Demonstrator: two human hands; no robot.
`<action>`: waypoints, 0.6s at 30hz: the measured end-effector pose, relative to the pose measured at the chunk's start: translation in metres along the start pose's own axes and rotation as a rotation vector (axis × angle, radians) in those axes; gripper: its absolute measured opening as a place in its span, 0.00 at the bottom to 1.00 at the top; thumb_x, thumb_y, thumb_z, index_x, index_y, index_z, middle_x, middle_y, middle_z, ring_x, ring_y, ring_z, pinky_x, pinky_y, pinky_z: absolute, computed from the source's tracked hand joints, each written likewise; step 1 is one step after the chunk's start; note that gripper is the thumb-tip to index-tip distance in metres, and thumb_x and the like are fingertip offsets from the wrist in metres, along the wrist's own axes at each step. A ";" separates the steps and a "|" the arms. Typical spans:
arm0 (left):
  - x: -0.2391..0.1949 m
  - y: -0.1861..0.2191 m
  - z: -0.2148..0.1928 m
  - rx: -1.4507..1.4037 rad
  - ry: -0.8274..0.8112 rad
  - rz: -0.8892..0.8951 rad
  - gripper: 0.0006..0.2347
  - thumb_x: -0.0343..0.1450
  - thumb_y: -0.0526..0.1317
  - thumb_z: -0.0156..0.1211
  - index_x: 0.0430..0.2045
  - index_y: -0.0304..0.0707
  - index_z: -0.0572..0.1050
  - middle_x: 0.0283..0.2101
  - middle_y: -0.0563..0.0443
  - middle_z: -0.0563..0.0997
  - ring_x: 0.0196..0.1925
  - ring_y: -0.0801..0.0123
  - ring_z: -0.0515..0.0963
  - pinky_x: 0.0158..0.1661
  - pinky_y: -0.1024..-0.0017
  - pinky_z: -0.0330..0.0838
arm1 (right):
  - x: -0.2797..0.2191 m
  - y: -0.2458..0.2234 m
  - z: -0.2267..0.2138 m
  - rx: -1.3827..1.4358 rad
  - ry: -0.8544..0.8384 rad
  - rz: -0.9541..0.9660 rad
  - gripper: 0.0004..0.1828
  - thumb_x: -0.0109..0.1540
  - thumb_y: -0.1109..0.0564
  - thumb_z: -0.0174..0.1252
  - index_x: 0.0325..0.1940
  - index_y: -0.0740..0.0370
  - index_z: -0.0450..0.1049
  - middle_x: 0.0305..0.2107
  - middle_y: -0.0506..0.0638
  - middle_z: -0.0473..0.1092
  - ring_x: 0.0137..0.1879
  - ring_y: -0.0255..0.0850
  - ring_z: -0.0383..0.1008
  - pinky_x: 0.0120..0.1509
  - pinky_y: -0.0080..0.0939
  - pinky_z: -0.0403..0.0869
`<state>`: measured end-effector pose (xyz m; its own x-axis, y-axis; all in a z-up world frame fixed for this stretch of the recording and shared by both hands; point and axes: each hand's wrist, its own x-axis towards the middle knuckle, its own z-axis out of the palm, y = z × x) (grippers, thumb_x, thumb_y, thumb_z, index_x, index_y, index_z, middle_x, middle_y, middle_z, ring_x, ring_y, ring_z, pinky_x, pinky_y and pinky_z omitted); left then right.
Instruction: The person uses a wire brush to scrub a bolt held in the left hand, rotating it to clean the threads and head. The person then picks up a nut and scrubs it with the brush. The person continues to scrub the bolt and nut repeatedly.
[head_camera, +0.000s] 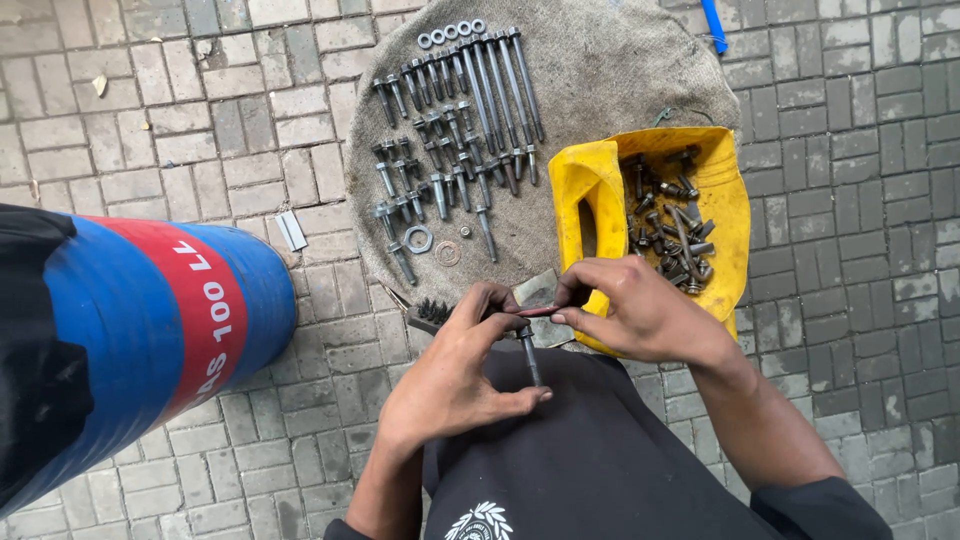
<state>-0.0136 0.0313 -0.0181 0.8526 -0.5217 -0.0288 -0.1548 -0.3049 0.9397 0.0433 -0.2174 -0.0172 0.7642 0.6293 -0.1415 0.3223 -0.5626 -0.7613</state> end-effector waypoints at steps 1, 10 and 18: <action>-0.001 -0.002 -0.001 0.004 -0.019 -0.006 0.29 0.64 0.49 0.72 0.56 0.37 0.70 0.55 0.40 0.66 0.58 0.55 0.73 0.57 0.62 0.70 | 0.002 0.004 -0.001 0.062 -0.005 0.038 0.10 0.57 0.55 0.69 0.37 0.60 0.76 0.30 0.46 0.78 0.37 0.36 0.79 0.43 0.36 0.76; -0.005 -0.004 -0.013 -0.107 -0.068 0.098 0.25 0.64 0.48 0.72 0.50 0.33 0.72 0.53 0.43 0.66 0.57 0.58 0.72 0.57 0.65 0.70 | 0.003 0.031 0.006 0.322 -0.189 0.161 0.06 0.62 0.54 0.65 0.34 0.58 0.78 0.26 0.43 0.75 0.32 0.33 0.70 0.37 0.35 0.70; -0.010 -0.004 -0.024 -0.217 -0.003 0.163 0.25 0.63 0.51 0.73 0.50 0.39 0.75 0.51 0.45 0.68 0.57 0.60 0.73 0.59 0.62 0.71 | -0.010 0.037 0.012 0.887 -0.061 0.248 0.10 0.67 0.57 0.54 0.37 0.67 0.67 0.28 0.60 0.75 0.35 0.53 0.86 0.35 0.46 0.87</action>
<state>-0.0093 0.0565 -0.0140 0.8235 -0.5525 0.1286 -0.1793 -0.0385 0.9830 0.0408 -0.2379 -0.0517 0.7156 0.5867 -0.3790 -0.4116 -0.0842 -0.9075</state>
